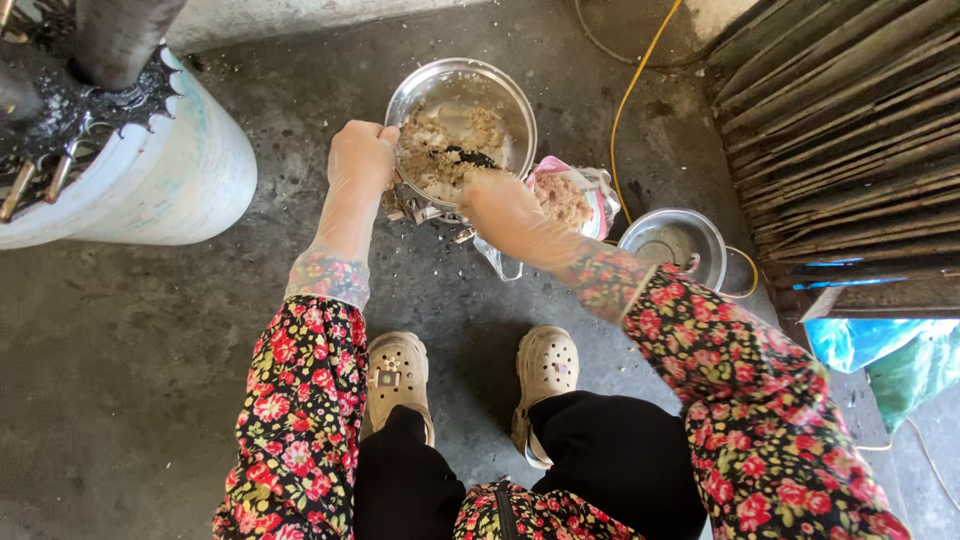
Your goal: The person packs a crumbly food mixture into a plastic bag, plugs in a small electric grinder, and then uses the grinder to process the mixture in a metal bowl. The person repeatedly scoops the mixture into the grinder and returns it to the bowl.
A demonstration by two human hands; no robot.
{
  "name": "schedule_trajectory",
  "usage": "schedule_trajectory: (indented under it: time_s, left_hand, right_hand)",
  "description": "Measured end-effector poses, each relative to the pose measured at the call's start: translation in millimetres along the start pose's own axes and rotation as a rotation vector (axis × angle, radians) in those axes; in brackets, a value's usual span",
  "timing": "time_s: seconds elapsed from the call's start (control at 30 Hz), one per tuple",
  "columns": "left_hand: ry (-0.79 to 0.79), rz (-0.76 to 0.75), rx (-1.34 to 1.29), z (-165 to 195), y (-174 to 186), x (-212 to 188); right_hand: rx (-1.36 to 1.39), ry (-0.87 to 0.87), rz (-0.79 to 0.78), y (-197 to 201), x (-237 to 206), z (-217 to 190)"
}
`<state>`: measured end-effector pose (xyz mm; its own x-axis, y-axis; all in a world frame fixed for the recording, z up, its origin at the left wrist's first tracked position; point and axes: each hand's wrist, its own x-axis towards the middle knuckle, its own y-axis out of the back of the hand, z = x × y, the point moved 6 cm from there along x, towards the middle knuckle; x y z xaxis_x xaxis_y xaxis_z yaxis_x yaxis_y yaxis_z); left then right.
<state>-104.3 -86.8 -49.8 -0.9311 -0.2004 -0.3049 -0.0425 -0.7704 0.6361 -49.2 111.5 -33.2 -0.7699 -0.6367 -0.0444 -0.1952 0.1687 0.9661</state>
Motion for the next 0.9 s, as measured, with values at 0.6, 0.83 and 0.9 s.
schedule_trajectory:
  time_s: [0.6, 0.83, 0.9]
  left_hand:
    - [0.078, -0.077, 0.03, 6.4, 4.9, -6.4]
    - [0.114, -0.117, 0.067, 12.5, 8.9, -9.1]
    - [0.092, -0.107, 0.049, 14.5, 10.0, -10.7]
  right_hand:
    - [0.127, -0.309, -0.023, -16.9, 80.6, 69.4]
    - [-0.284, -0.307, -0.158, -36.2, 77.2, 57.7]
    - [0.123, -0.383, -0.248, -39.7, 75.3, 56.7]
